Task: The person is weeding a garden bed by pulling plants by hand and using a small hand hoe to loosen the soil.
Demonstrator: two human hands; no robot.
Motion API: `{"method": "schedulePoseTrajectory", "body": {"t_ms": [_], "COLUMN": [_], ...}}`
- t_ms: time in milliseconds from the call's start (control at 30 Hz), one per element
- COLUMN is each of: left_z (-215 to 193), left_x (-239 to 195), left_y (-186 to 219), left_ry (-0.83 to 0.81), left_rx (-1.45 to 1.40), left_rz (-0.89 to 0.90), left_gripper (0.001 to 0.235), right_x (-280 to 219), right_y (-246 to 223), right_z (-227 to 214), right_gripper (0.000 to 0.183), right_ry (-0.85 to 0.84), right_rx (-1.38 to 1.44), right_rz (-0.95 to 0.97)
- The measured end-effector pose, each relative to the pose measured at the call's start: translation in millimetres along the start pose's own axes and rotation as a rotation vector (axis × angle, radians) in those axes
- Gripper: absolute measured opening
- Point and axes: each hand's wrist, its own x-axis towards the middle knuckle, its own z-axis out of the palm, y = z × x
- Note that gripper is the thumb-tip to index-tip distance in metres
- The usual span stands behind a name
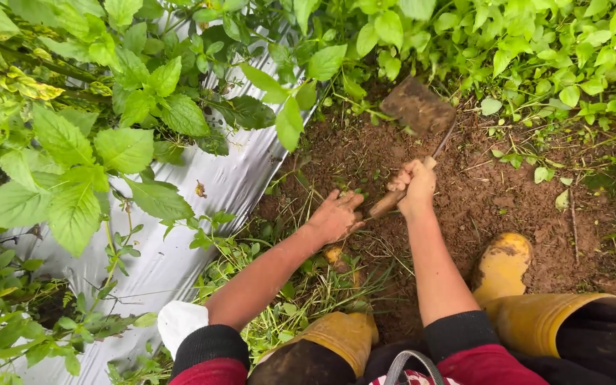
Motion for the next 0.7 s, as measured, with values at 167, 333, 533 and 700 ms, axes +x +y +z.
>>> {"method": "schedulePoseTrajectory", "body": {"t_ms": [167, 333, 533, 700], "left_z": [45.3, 70.3, 69.9, 81.5], "left_x": [17.6, 14.2, 5.2, -8.1], "left_y": [-11.0, -10.0, -15.8, -18.9], "left_ry": [0.005, -0.030, -0.039, -0.216], "left_rx": [-0.188, 0.008, 0.032, -0.318], "left_rz": [0.205, 0.233, 0.220, 0.084], "left_gripper": [0.064, 0.068, 0.044, 0.052], "right_x": [1.9, 12.7, -74.9, -99.8], "right_y": [39.4, 8.4, 35.4, 108.2], "right_z": [-19.9, -15.0, 33.9, 20.9], "right_gripper": [0.011, 0.014, 0.014, 0.014], "right_ry": [0.126, 0.128, 0.095, -0.060], "right_rx": [-0.073, -0.045, -0.108, -0.248], "right_rz": [0.243, 0.191, 0.212, 0.373]}}
